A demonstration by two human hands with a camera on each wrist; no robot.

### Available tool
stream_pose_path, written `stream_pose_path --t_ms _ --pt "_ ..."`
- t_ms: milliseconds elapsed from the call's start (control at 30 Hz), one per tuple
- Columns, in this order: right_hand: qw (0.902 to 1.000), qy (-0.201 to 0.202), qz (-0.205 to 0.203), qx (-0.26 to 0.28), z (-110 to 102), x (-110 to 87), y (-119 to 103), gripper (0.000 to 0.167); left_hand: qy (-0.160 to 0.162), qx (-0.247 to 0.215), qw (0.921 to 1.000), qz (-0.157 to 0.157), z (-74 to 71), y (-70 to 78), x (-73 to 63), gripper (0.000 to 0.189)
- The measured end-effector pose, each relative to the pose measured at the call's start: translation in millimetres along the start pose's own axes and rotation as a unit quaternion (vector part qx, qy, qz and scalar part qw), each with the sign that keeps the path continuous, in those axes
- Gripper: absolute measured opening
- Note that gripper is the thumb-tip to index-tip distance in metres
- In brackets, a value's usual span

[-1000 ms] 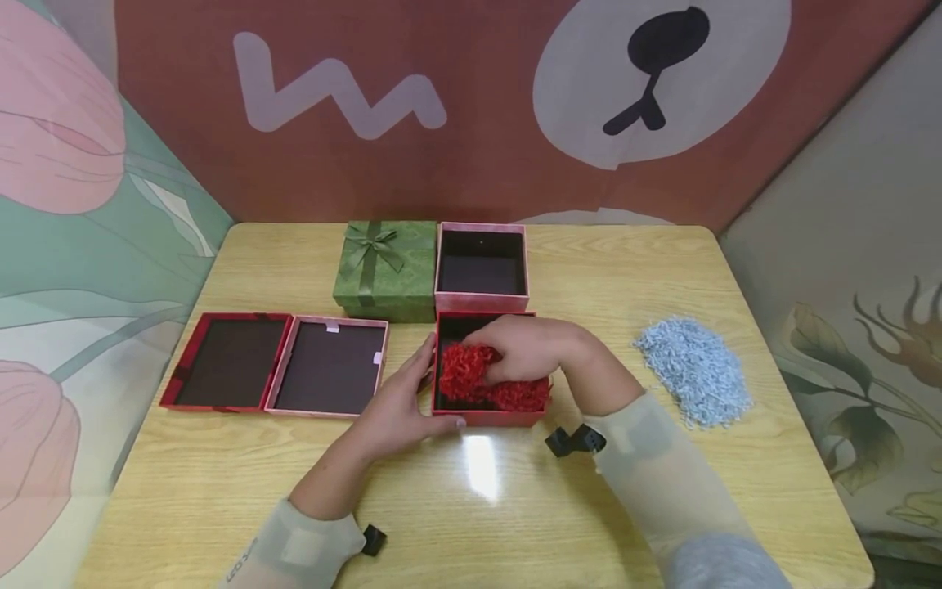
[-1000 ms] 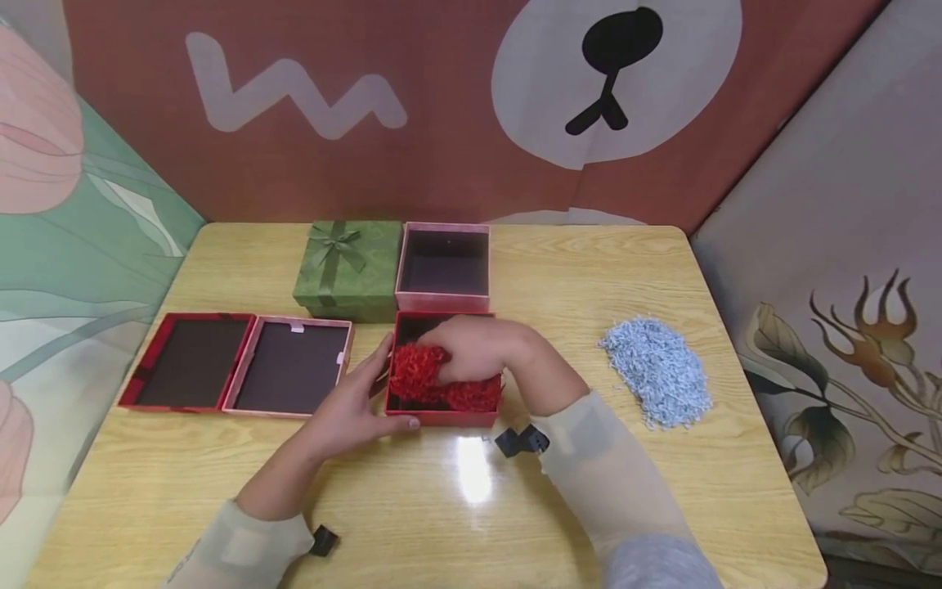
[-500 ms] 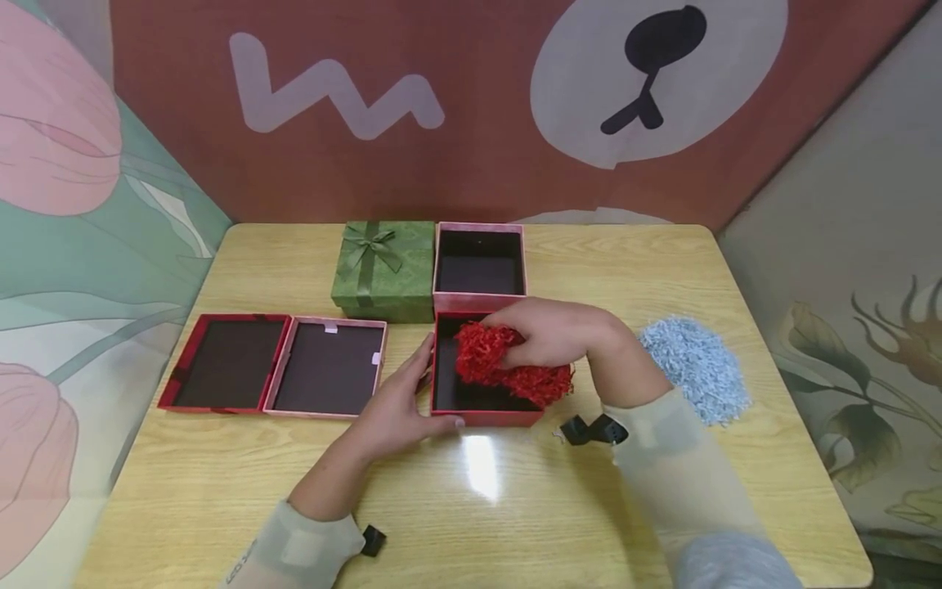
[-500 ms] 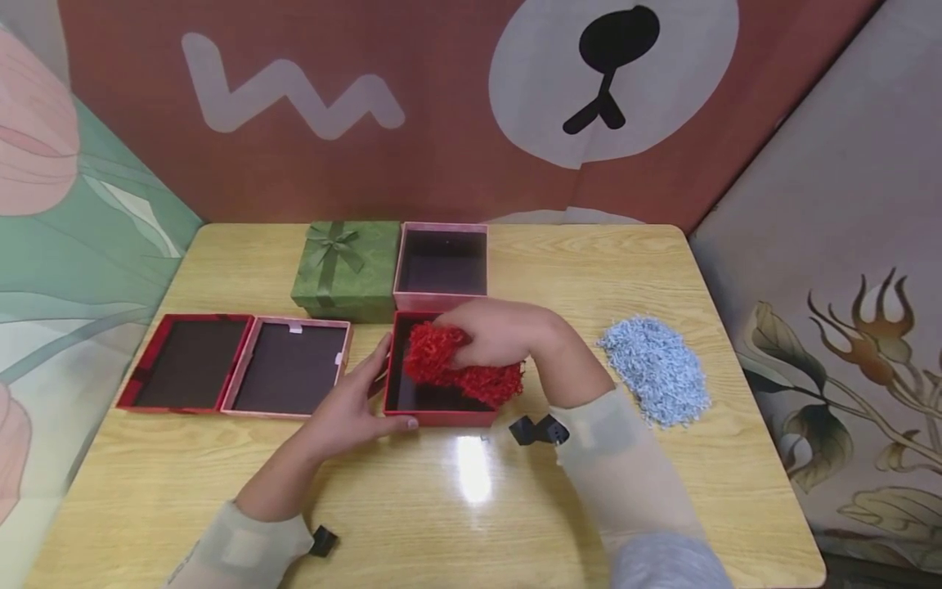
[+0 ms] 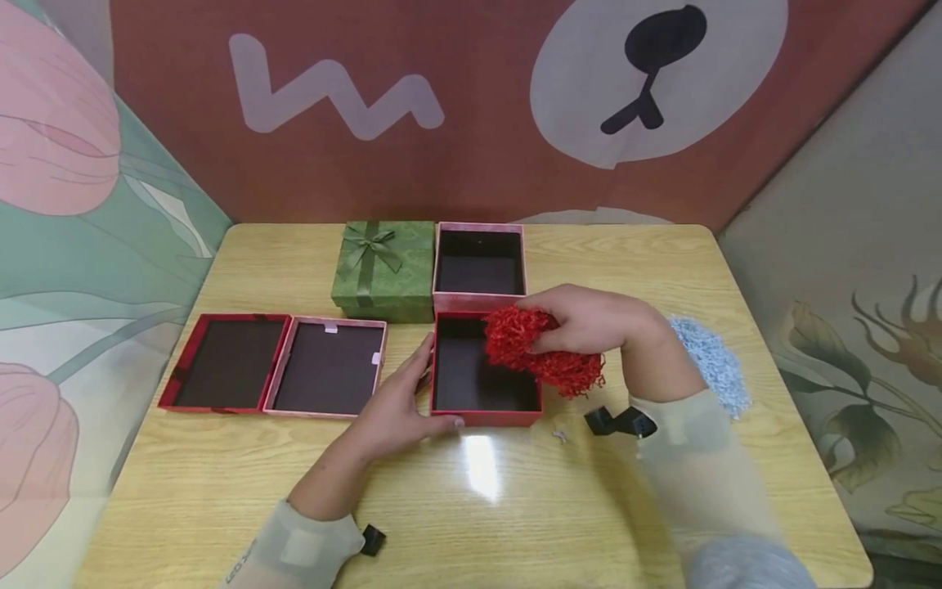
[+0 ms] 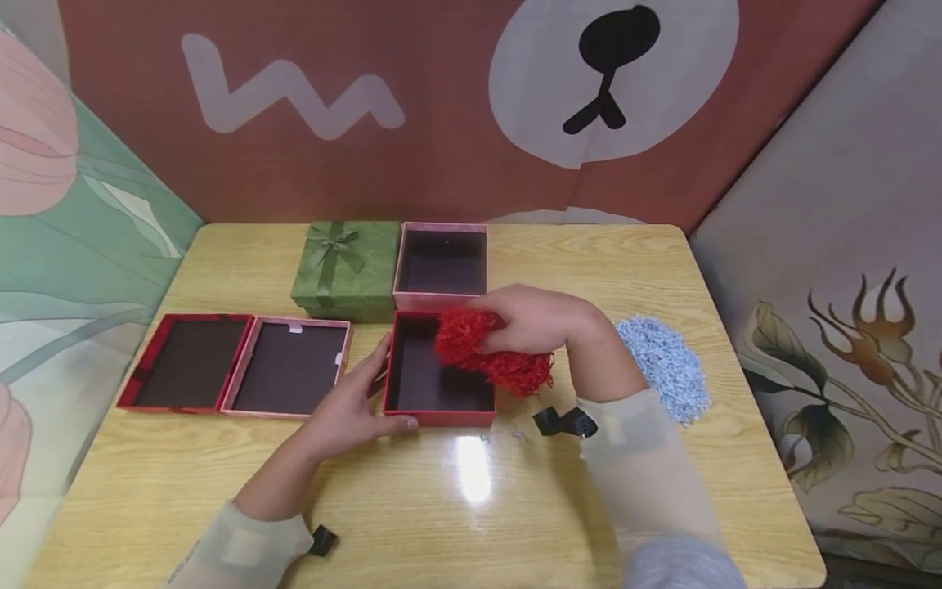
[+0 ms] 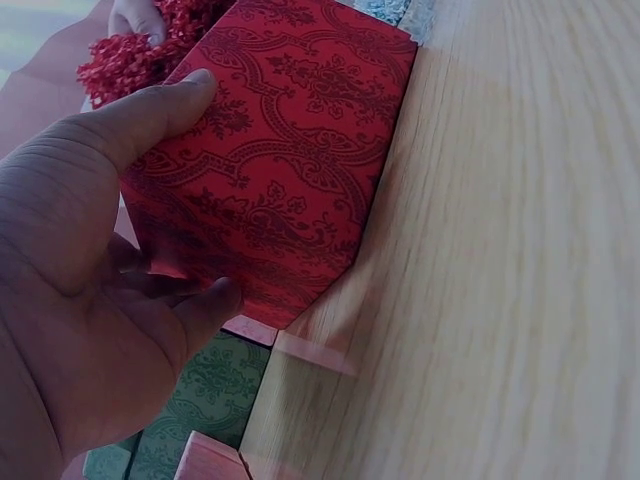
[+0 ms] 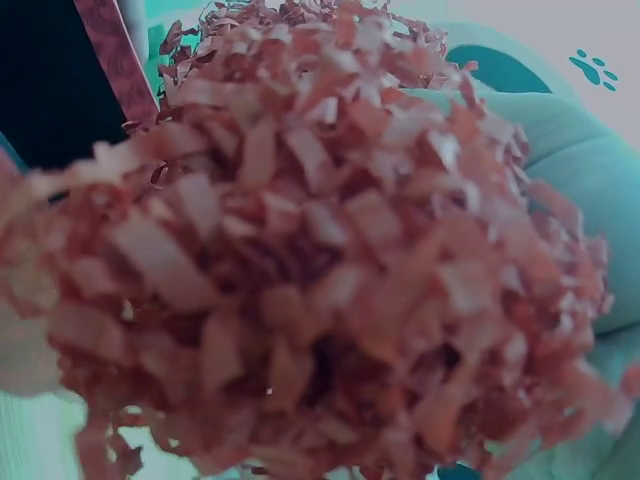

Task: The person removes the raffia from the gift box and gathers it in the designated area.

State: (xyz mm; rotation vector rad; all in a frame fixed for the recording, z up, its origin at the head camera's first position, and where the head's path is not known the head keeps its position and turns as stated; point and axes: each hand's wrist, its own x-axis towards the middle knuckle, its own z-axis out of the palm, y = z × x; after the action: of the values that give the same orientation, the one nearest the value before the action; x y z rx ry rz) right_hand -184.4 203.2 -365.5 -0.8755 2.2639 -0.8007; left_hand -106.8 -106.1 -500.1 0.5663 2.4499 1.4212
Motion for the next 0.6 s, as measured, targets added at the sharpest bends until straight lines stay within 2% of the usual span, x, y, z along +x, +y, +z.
stream_pose_path --t_ms 300,600 --pt "0.9951 0.010 0.047 0.087 -10 -13.7 24 0.037 -0.003 -0.005 1.0000 -0.002 -0.1 -0.3 0.1 0.131" --pt "0.9918 0.040 0.094 0.077 -19 -24.1 55 0.036 -0.005 -0.009 0.9999 -0.002 0.1 -0.1 0.1 0.130"
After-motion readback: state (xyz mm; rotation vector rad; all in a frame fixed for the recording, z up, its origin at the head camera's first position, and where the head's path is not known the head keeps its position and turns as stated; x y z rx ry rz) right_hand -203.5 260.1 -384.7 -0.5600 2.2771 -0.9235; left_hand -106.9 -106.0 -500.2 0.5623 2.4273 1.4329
